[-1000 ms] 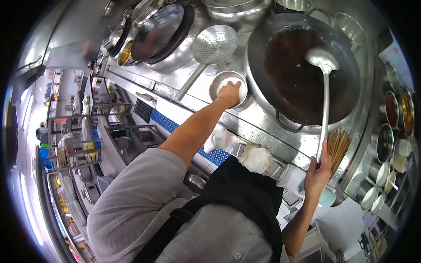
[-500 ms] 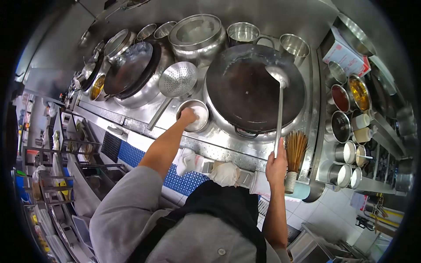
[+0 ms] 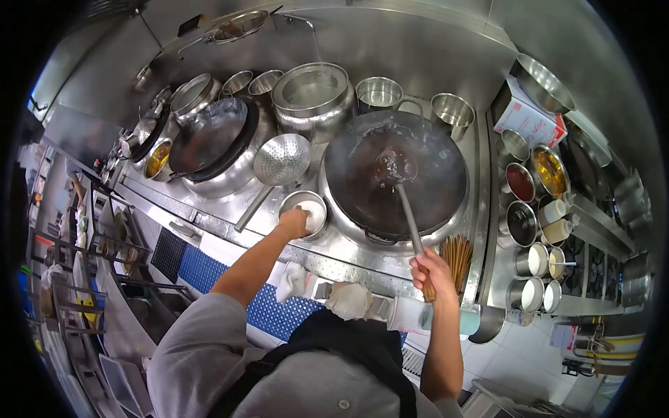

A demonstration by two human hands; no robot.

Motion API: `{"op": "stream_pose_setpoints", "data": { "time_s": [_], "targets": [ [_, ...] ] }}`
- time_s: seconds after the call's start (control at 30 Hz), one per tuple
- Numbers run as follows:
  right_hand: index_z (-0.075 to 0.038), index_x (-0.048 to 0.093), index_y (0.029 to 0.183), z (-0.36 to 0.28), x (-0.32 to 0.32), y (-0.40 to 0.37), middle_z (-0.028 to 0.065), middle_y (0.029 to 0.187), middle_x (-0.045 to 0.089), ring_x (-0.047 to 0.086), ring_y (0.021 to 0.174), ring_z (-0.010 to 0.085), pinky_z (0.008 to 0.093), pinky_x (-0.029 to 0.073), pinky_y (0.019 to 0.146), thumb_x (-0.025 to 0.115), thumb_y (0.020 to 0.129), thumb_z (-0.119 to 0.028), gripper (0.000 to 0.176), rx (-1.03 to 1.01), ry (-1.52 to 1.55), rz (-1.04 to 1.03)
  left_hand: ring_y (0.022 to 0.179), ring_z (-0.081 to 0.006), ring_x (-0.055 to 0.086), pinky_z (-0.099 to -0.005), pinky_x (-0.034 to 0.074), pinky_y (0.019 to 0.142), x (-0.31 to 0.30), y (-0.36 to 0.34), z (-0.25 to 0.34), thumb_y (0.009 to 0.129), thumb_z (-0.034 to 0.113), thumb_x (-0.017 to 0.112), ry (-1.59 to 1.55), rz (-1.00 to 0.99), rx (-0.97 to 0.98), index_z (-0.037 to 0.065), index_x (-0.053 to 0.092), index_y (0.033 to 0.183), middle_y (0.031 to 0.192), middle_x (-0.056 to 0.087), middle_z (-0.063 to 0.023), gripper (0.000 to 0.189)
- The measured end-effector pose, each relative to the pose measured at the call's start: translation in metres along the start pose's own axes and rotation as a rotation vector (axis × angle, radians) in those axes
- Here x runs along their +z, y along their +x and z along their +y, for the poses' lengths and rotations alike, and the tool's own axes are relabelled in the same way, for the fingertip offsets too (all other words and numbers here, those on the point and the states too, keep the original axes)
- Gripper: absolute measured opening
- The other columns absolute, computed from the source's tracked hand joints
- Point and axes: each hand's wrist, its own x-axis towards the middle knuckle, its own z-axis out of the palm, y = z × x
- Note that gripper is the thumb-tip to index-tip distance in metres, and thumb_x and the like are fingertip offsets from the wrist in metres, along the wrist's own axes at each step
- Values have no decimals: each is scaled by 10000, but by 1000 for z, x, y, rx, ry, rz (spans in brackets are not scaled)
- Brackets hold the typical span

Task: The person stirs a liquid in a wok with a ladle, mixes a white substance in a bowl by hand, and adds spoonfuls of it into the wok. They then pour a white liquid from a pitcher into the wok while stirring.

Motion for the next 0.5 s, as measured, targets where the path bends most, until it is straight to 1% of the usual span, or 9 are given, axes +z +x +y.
{"op": "stream_pose_setpoints", "data": {
  "time_s": [0.03,0.07,0.17,0.2,0.27,0.3,0.37,0.4,0.5],
  "targets": [
    [-17,402,1486,-6,0,-13,64,813,576,503,526,112,270,434,415,584,947,-43,570,-20,-113,40,1108,-362,666,-433,546,947,0,-2,1,749,403,835,41,43,29,175,603,1367,1370,572,-230,699],
    [-15,396,1496,-12,0,-26,61,789,574,504,515,112,268,435,414,589,927,-29,601,-40,-227,78,1299,-416,531,-479,477,1054,4,11,-4,733,388,833,23,-120,48,262,417,1516,1545,349,-288,895],
    [-12,387,1521,-16,21,-45,74,728,601,543,493,136,297,445,425,603,866,-13,690,-128,-662,254,1328,-458,485,-495,451,1083,13,19,-8,737,354,831,106,-115,153,281,426,1516,1521,387,-287,881],
    [-13,391,1519,-9,26,-41,80,732,609,553,497,141,307,449,431,606,867,-21,687,-175,-836,324,1324,-478,465,-533,414,1097,16,22,-11,783,300,798,157,-99,274,257,444,1507,1487,418,-248,808],
    [-13,400,1514,6,18,-22,103,762,638,569,491,147,337,459,450,594,883,-31,660,-349,-1276,447,1322,-511,451,-543,412,1098,6,14,-1,774,299,803,82,-142,180,269,441,1508,1507,382,-258,819],
    [-11,391,1517,23,-1,0,82,732,621,577,497,145,337,473,464,588,889,-20,658,-454,-1294,455,1320,-527,443,-548,410,1099,-3,8,6,769,299,806,42,-163,132,275,440,1508,1518,364,-263,825],
    [-24,354,1538,23,20,12,80,755,617,594,540,147,334,476,460,575,907,-17,669,-296,-889,353,1310,-539,446,-536,417,1098,8,14,3,754,314,821,70,-138,141,268,452,1492,1514,357,-261,827],
    [-39,342,1542,27,22,19,75,790,606,561,549,134,309,454,430,569,919,-6,664,-251,-597,255,1309,-538,448,-533,419,1098,7,13,4,750,319,825,64,-147,135,264,453,1488,1508,363,-260,829],
    [-46,356,1527,20,13,12,77,827,602,505,531,111,275,415,400,579,923,2,646,-69,-46,100,1309,-534,448,-524,426,1096,9,15,4,745,335,829,78,-148,121,256,447,1481,1497,375,-255,833]
  ]
}}
